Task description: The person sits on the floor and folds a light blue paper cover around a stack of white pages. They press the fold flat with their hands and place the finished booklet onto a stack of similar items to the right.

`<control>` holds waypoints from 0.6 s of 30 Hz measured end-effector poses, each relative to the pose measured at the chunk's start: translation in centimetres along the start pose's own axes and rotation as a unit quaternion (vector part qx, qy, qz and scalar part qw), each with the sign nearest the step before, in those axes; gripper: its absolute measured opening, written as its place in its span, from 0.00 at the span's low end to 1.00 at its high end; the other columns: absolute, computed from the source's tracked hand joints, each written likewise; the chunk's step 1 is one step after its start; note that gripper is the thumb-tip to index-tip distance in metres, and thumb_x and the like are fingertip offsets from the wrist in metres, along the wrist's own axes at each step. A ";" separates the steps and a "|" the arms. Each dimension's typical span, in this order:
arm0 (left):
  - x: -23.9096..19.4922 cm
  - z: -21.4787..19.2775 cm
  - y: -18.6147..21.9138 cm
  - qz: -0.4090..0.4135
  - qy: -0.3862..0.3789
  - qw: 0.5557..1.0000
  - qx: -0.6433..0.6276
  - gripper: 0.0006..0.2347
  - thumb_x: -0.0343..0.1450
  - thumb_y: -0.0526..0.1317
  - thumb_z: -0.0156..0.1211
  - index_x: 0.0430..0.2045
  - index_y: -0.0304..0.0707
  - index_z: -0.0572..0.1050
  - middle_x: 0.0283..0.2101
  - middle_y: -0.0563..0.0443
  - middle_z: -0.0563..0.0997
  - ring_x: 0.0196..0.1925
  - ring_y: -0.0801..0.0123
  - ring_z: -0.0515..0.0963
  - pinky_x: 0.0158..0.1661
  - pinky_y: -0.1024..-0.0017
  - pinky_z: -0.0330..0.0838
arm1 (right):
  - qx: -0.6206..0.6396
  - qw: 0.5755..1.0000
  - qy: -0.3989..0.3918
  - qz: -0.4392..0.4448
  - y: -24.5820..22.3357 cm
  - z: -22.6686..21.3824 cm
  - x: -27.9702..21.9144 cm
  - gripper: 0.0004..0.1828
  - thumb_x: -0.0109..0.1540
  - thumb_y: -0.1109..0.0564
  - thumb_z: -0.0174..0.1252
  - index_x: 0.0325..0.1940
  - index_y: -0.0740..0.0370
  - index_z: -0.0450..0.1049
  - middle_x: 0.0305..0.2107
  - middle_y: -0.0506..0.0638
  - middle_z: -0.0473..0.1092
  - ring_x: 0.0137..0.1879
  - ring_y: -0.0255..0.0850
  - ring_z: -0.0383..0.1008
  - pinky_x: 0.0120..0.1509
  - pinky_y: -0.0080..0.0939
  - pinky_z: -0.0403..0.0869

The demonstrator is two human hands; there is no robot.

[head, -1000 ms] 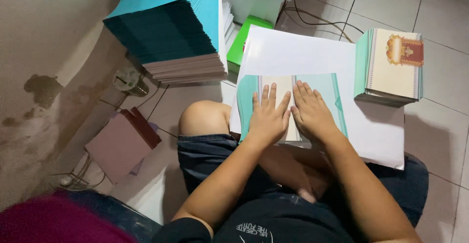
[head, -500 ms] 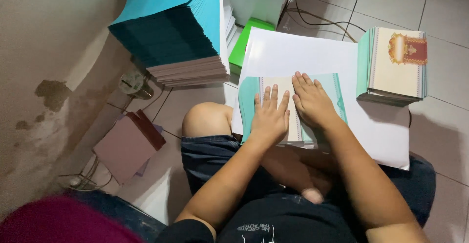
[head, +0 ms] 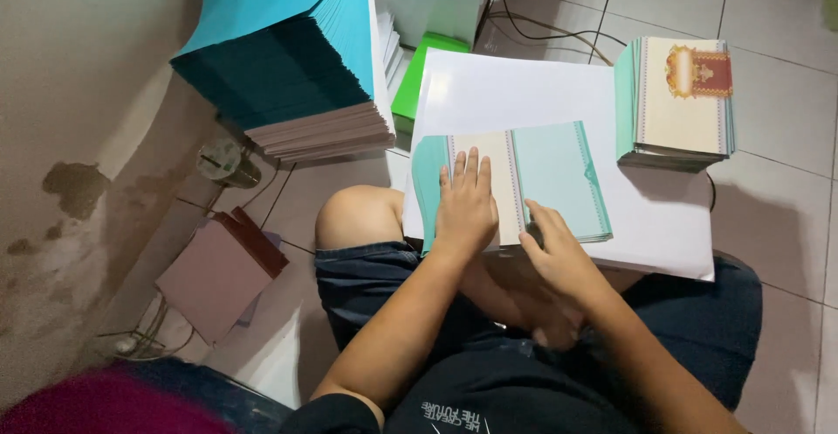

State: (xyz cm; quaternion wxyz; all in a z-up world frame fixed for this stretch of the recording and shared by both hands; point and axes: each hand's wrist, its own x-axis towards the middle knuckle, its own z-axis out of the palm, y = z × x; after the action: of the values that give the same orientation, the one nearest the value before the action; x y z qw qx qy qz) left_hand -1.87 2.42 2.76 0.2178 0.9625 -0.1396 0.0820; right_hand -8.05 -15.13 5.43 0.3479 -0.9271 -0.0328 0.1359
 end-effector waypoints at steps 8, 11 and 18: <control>-0.2 0.7 -0.8 0.011 0.050 0.998 -0.039 0.24 0.70 0.31 0.41 0.65 0.30 0.62 0.68 0.26 0.64 0.74 0.37 0.59 0.70 0.39 0.47 | 0.340 0.929 -0.040 0.144 -0.7 -1.0 2.4 0.36 0.68 0.48 0.56 0.74 0.69 0.54 0.51 0.59 0.66 0.52 0.44 0.70 0.43 0.40 0.74; -0.4 0.6 -0.7 0.011 0.050 0.998 -0.047 0.24 0.70 0.30 0.41 0.65 0.30 0.62 0.69 0.25 0.63 0.74 0.35 0.58 0.69 0.38 0.47 | 0.450 0.878 -0.030 0.157 -0.4 -0.9 2.8 0.31 0.67 0.53 0.55 0.70 0.74 0.58 0.39 0.49 0.63 0.39 0.32 0.68 0.33 0.27 0.67; -0.6 0.9 -0.8 0.047 0.102 0.990 -0.080 0.29 0.70 0.30 0.42 0.71 0.37 0.54 0.73 0.25 0.55 0.76 0.30 0.52 0.68 0.32 0.45 | 0.278 0.953 -0.024 0.115 -4.4 -3.6 1.0 0.15 0.65 0.52 0.62 0.33 0.69 0.78 0.17 0.46 0.59 0.20 0.31 0.55 0.19 0.29 0.50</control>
State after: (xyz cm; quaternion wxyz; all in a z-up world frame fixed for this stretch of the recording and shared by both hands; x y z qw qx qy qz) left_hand -2.11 2.88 1.55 0.3029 0.9209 -0.1681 0.1789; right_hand -5.92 -13.93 10.69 0.5730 -0.7876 0.1049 0.2010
